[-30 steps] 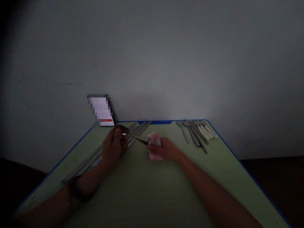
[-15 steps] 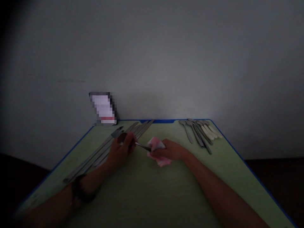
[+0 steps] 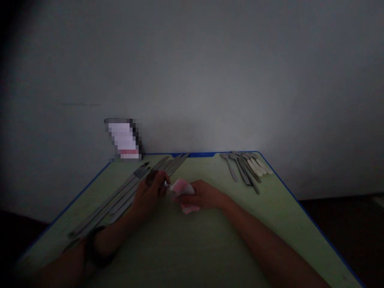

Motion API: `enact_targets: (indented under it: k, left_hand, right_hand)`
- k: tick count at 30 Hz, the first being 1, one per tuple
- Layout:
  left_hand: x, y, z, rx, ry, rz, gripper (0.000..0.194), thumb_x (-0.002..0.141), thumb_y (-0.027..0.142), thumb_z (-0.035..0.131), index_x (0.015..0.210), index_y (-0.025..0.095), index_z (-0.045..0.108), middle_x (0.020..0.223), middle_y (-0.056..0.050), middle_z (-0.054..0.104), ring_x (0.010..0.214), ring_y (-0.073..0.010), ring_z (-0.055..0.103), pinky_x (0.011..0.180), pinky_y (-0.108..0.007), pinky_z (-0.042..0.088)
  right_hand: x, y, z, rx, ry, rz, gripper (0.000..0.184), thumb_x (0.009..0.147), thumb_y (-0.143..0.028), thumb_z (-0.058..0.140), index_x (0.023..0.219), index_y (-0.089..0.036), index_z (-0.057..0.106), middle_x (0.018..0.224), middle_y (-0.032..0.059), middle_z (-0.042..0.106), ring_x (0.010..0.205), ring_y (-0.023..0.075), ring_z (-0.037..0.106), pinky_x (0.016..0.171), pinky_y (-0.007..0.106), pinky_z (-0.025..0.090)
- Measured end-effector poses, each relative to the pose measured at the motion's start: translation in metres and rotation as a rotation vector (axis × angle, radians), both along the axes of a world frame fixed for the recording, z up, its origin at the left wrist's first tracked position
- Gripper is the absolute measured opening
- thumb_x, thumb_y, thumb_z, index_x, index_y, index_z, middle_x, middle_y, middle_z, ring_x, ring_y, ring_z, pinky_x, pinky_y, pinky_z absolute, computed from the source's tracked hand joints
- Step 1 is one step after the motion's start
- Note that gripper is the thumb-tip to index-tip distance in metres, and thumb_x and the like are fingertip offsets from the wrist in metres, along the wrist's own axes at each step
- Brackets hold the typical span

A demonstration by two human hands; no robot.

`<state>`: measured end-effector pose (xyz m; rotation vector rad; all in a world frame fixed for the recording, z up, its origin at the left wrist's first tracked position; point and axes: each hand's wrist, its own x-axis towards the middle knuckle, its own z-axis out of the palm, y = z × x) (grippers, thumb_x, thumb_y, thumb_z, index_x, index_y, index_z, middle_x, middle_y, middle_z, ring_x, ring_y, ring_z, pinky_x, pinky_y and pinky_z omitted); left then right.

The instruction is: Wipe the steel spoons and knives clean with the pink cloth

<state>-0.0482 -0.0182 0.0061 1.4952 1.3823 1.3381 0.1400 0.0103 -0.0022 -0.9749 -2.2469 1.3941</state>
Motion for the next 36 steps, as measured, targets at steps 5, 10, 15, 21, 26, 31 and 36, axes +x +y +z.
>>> enact_targets:
  k: [5, 10, 15, 21, 26, 31, 36]
  left_hand:
    - [-0.002, 0.006, -0.003, 0.019, -0.337, 0.141, 0.04, 0.085, 0.053, 0.05, 0.066, 0.018, 0.052, 0.043, 0.009, 0.034, 0.036, -0.0047, 0.032, 0.036, -0.015, 0.025]
    - [-0.001, 0.007, -0.007, 0.034, -0.478, 0.111, 0.04, 0.084, 0.053, 0.052, 0.066, 0.017, 0.053, 0.042, 0.009, 0.032, 0.035, -0.0044, 0.031, 0.036, -0.014, 0.026]
    - [-0.002, 0.009, -0.001, 0.044, -0.576, 0.133, 0.038, 0.083, 0.052, 0.054, 0.068, 0.018, 0.053, 0.042, 0.009, 0.035, 0.035, -0.0041, 0.031, 0.035, -0.013, 0.025]
    - [0.0, 0.009, 0.009, 0.06, -0.733, 0.172, 0.041, 0.083, 0.058, 0.051, 0.07, 0.02, 0.049, 0.04, 0.009, 0.038, 0.033, -0.006, 0.034, 0.033, -0.014, 0.027]
    - [0.012, -0.004, 0.006, 0.027, -0.565, 0.133, 0.038, 0.085, 0.057, 0.048, 0.075, 0.02, 0.051, 0.04, 0.008, 0.042, 0.033, -0.0067, 0.038, 0.033, -0.014, 0.03]
    - [0.013, -0.008, 0.007, 0.035, -0.407, 0.099, 0.034, 0.087, 0.05, 0.048, 0.077, 0.019, 0.052, 0.042, 0.008, 0.044, 0.034, -0.0064, 0.04, 0.033, -0.015, 0.033]
    - [0.014, -0.006, -0.003, 0.072, -0.221, -0.053, 0.028, 0.088, 0.043, 0.048, 0.079, 0.017, 0.055, 0.048, 0.006, 0.045, 0.04, -0.0073, 0.043, 0.039, -0.016, 0.035]
  right_hand:
    - [0.009, 0.006, 0.005, -0.047, 0.008, 0.004, 0.041, 0.077, -0.053, 0.057, 0.068, -0.013, 0.058, 0.056, -0.0021, 0.053, 0.048, 0.0068, 0.045, 0.045, 0.018, 0.033]
    - [0.016, 0.008, 0.006, -0.167, 0.021, -0.019, 0.042, 0.075, -0.054, 0.06, 0.071, -0.012, 0.058, 0.058, -0.0016, 0.053, 0.047, 0.007, 0.046, 0.045, 0.019, 0.036]
    - [0.021, 0.014, 0.0, -0.176, 0.088, -0.117, 0.044, 0.076, -0.056, 0.056, 0.072, -0.013, 0.056, 0.056, -0.0024, 0.049, 0.046, 0.0069, 0.043, 0.042, 0.019, 0.033]
    - [0.01, 0.008, -0.003, 0.323, 0.163, -0.027, 0.051, 0.076, -0.053, 0.06, 0.108, -0.013, 0.057, 0.103, 0.0105, 0.059, 0.093, 0.0188, 0.055, 0.081, 0.033, 0.045]
    - [0.002, 0.001, -0.005, 0.586, 0.31, -0.22, 0.057, 0.084, -0.058, 0.044, 0.125, -0.018, 0.05, 0.109, 0.0107, 0.058, 0.1, 0.0201, 0.054, 0.09, 0.038, 0.04]
    - [-0.003, -0.007, -0.006, 0.703, 0.164, -0.342, 0.031, 0.086, -0.042, 0.053, 0.103, -0.019, 0.064, 0.086, 0.0054, 0.067, 0.08, 0.0162, 0.059, 0.078, 0.031, 0.043]
    - [-0.007, -0.009, -0.009, 0.823, 0.104, -0.216, 0.026, 0.089, -0.03, 0.046, 0.105, -0.017, 0.063, 0.082, 0.0051, 0.068, 0.068, 0.0127, 0.058, 0.069, 0.025, 0.045]
